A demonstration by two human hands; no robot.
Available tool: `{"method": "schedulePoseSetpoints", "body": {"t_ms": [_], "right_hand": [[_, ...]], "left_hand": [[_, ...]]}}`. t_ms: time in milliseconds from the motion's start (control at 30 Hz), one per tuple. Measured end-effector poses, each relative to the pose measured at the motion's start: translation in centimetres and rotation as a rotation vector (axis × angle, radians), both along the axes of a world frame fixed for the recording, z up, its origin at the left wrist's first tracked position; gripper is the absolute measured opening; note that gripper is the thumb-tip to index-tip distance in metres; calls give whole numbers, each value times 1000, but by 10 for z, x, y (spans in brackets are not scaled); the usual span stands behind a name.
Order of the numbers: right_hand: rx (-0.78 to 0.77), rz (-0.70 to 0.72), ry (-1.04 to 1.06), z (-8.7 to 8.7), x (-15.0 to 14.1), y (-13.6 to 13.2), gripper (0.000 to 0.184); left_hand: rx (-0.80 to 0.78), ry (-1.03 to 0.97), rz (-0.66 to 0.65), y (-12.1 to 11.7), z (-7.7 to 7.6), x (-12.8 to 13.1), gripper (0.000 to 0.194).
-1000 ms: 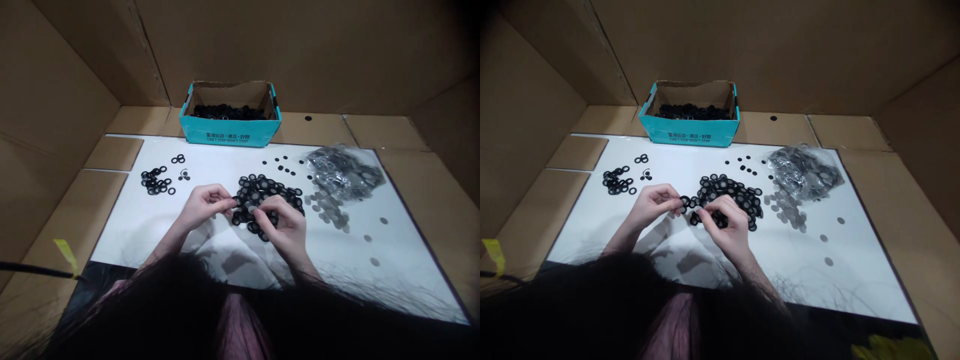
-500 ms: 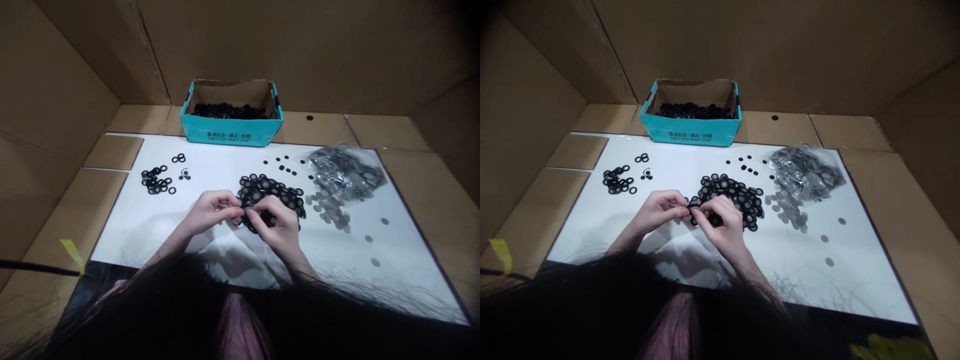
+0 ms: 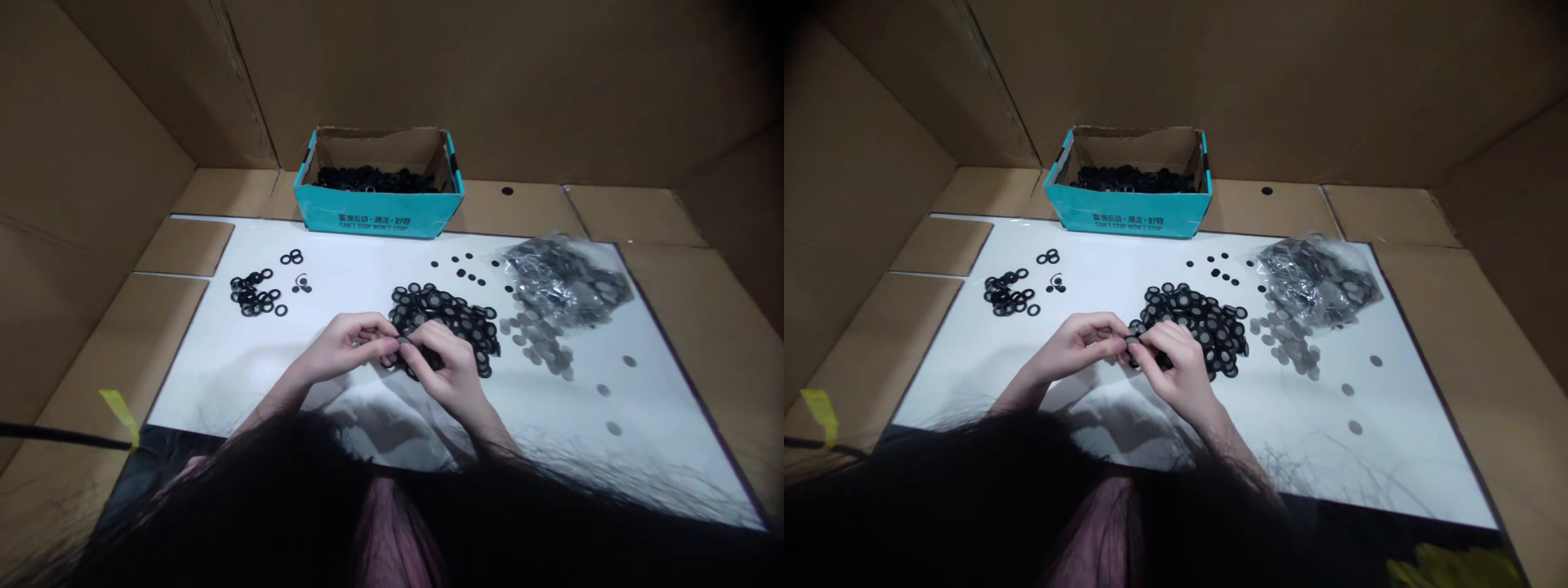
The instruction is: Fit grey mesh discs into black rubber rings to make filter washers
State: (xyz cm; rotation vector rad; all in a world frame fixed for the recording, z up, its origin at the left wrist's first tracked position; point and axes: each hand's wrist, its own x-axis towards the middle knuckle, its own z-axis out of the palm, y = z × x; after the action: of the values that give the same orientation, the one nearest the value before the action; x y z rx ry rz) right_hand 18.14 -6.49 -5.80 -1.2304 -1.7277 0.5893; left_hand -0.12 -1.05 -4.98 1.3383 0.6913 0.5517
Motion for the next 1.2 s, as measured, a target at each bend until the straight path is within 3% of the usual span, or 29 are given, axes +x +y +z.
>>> {"method": "schedulePoseSetpoints", "body": {"t_ms": [400,667,1000,1200], "right_hand": [[-98,121,258,-11,1,-1,27],[-90,134,295,-6,0,-1,26],[-44,95,247,-7,-5,-2,24],[9,-18,180,-7,-9,-3,22]], "left_hand": [[-62,17,-97,-1,13,1,22],[-72,-21,-76,-2,9,1,23],[-49,36,-168,6,19,-4,17],[20,40,-71,4,13,0,14]]}}
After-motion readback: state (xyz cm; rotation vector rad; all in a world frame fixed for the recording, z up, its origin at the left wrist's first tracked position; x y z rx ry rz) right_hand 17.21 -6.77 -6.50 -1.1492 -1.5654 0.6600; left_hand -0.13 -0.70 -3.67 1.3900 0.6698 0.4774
